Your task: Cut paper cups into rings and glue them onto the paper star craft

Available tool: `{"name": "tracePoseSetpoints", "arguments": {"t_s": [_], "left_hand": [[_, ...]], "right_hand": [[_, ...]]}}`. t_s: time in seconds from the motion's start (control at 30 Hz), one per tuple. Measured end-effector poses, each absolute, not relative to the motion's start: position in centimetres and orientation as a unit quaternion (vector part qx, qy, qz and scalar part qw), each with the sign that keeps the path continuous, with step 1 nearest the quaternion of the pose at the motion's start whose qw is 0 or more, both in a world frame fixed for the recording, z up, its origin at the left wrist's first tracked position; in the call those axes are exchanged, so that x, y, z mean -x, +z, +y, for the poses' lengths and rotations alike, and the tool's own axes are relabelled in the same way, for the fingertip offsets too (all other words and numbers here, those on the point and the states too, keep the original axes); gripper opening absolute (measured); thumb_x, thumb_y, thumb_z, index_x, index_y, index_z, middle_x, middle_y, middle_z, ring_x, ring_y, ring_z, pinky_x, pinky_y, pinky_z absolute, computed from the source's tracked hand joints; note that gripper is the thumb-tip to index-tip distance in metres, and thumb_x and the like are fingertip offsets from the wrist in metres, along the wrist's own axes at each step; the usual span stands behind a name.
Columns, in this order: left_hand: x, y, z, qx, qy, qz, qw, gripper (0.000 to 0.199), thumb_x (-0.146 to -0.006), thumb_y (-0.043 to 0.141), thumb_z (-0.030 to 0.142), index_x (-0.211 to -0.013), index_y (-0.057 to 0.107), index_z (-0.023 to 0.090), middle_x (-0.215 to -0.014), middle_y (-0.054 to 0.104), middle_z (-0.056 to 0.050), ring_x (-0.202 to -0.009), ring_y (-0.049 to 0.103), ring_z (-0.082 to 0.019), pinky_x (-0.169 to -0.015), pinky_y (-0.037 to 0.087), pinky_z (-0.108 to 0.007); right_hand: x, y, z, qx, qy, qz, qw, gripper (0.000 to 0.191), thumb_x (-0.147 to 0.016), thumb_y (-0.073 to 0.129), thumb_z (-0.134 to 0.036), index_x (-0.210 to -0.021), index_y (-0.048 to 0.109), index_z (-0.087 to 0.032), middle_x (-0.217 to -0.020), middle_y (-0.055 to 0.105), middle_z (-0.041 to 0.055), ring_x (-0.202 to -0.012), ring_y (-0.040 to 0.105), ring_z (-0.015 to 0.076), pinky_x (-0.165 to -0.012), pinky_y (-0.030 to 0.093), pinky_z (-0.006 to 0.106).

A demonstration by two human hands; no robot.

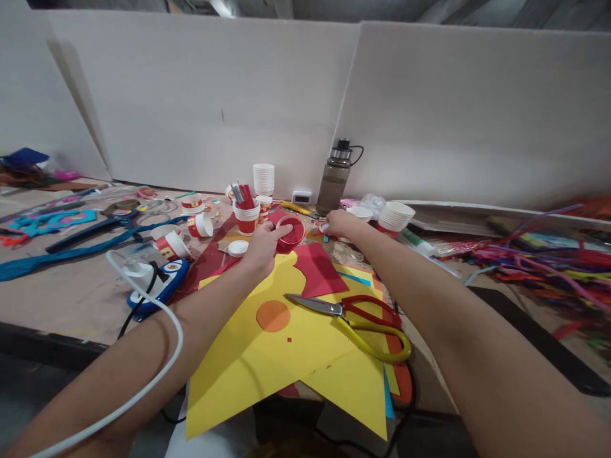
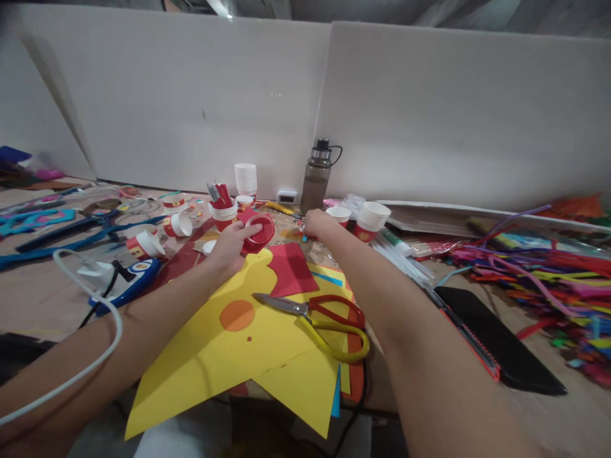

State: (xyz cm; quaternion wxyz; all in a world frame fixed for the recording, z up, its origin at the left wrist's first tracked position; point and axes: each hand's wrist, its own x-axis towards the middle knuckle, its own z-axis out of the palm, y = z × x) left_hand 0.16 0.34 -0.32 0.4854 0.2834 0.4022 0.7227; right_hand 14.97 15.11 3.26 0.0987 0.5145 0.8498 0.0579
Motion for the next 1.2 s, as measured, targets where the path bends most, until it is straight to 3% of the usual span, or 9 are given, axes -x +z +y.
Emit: {"name": "tracePoseSetpoints", "arguments": {"t_s": [0.5, 0.77, 0.93, 1.0, 1.13, 1.2], "left_hand": [[0.4, -1.0, 1.0, -0.282, 0.727, 0.402, 0.480, 0.025, -0.058, 0.077, 0.017, -0.076, 0.060, 0.013, -0.072, 0.068, -0.002, -0.068, 0.065, -0.016, -0.071, 0.050, -0.031], [0.5, -1.5, 1.2, -0.309, 0.710, 0.401, 0.490, 0.023, -0.061, 0.077, 0.017, -0.079, 0.064, 0.012, -0.075, 0.069, -0.004, -0.066, 0.065, -0.015, -0.068, 0.050, -0.027], [0.4, -1.3, 1.0, -0.308, 0.704, 0.394, 0.504, 0.024, -0.060, 0.077, 0.016, -0.080, 0.065, 0.011, -0.073, 0.069, -0.003, -0.065, 0.065, -0.014, -0.067, 0.050, -0.027], [0.4, -1.0, 0.8, -0.300, 0.707, 0.386, 0.511, 0.022, -0.060, 0.075, 0.015, -0.080, 0.064, 0.011, -0.073, 0.069, -0.003, -0.065, 0.065, -0.014, -0.066, 0.051, -0.027], [0.3, -0.4, 0.3, -0.288, 0.716, 0.358, 0.526, 0.022, -0.060, 0.074, 0.011, -0.079, 0.063, 0.012, -0.077, 0.070, -0.002, -0.070, 0.066, -0.014, -0.070, 0.052, -0.027], [0.2, -0.2, 0.1, -0.294, 0.714, 0.341, 0.536, 0.023, -0.060, 0.074, 0.010, -0.080, 0.063, 0.013, -0.078, 0.070, -0.001, -0.072, 0.066, -0.013, -0.072, 0.052, -0.025]], "right_hand": [[-15.4, 3.5, 14.8, -0.508, 0.034, 0.859, 0.053, 0.043, -0.073, 0.069, -0.031, -0.112, 0.070, -0.011, -0.110, 0.070, 0.0152, -0.100, 0.064, 0.0262, -0.079, 0.047, 0.028], [-17.1, 6.3, 12.3, -0.521, 0.045, 0.845, -0.115, 0.037, -0.091, 0.046, -0.035, -0.116, 0.064, -0.015, -0.114, 0.068, 0.0121, -0.099, 0.062, 0.0217, -0.081, 0.045, 0.028], [-19.8, 7.2, 5.6, -0.443, -0.042, 0.870, -0.211, 0.024, -0.089, 0.052, -0.032, -0.096, 0.069, -0.017, -0.087, 0.071, 0.0046, -0.077, 0.061, 0.0152, -0.066, 0.042, 0.024], [-21.4, 7.1, 2.1, -0.413, -0.079, 0.885, -0.201, 0.028, -0.090, 0.050, -0.037, -0.095, 0.069, -0.018, -0.078, 0.069, 0.0033, -0.066, 0.058, 0.0141, -0.059, 0.039, 0.025], [-24.9, 5.8, -3.8, -0.374, -0.078, 0.917, -0.114, 0.021, -0.089, 0.053, -0.034, -0.094, 0.069, -0.021, -0.083, 0.069, 0.0048, -0.071, 0.059, 0.0164, -0.064, 0.043, 0.028], [-26.2, 4.8, -5.7, -0.357, -0.080, 0.929, -0.064, 0.024, -0.090, 0.054, -0.036, -0.107, 0.067, -0.026, -0.102, 0.067, 0.0072, -0.091, 0.061, 0.0212, -0.076, 0.046, 0.032]]}}
